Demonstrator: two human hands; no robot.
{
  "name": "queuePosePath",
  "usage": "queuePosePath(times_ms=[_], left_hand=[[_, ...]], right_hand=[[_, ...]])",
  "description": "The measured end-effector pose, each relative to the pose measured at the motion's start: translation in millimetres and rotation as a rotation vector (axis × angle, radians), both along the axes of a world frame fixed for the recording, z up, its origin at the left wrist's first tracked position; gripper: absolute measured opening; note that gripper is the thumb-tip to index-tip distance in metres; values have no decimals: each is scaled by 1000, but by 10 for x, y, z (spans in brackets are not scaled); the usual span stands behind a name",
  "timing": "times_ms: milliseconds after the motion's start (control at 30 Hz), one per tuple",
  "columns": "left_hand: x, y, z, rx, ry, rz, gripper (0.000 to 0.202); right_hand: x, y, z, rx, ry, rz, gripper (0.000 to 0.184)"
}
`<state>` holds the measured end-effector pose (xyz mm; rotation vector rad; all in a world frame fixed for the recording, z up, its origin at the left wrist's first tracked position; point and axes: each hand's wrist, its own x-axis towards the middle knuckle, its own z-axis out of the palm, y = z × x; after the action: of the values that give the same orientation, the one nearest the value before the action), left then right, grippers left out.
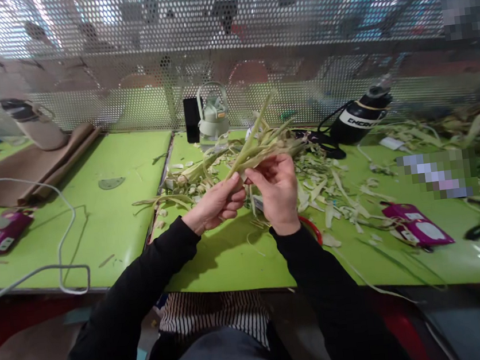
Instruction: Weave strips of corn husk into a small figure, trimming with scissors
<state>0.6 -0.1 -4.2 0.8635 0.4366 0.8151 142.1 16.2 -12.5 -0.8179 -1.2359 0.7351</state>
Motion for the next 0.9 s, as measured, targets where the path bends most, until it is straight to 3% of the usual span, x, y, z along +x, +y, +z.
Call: queuePosePath(times_ms=[100, 300, 433, 567, 700, 800, 900], left_hand=[[-1, 3, -9, 13, -14, 8, 45], [-11, -11, -32, 108, 14, -28, 35], [0, -39, 7, 116, 34, 4, 35], [19, -34, 44, 37, 60, 36, 48], [14, -9, 51, -40, 61, 53, 50], [-6, -3, 45, -31, 82, 41, 51], [-23, -10, 42, 18, 103, 42, 45]], right_hand=[[-3, -20, 17, -23, 3, 38, 35], [32, -106, 76, 51, -137, 87, 12], [40, -96, 43, 58, -99, 81, 15], [43, -60, -11, 73, -45, 77, 19], [63, -50, -5, 84, 38, 173, 32], [84, -71, 31, 58, -31, 264, 22], [104, -101, 68, 47, -135, 254, 16]])
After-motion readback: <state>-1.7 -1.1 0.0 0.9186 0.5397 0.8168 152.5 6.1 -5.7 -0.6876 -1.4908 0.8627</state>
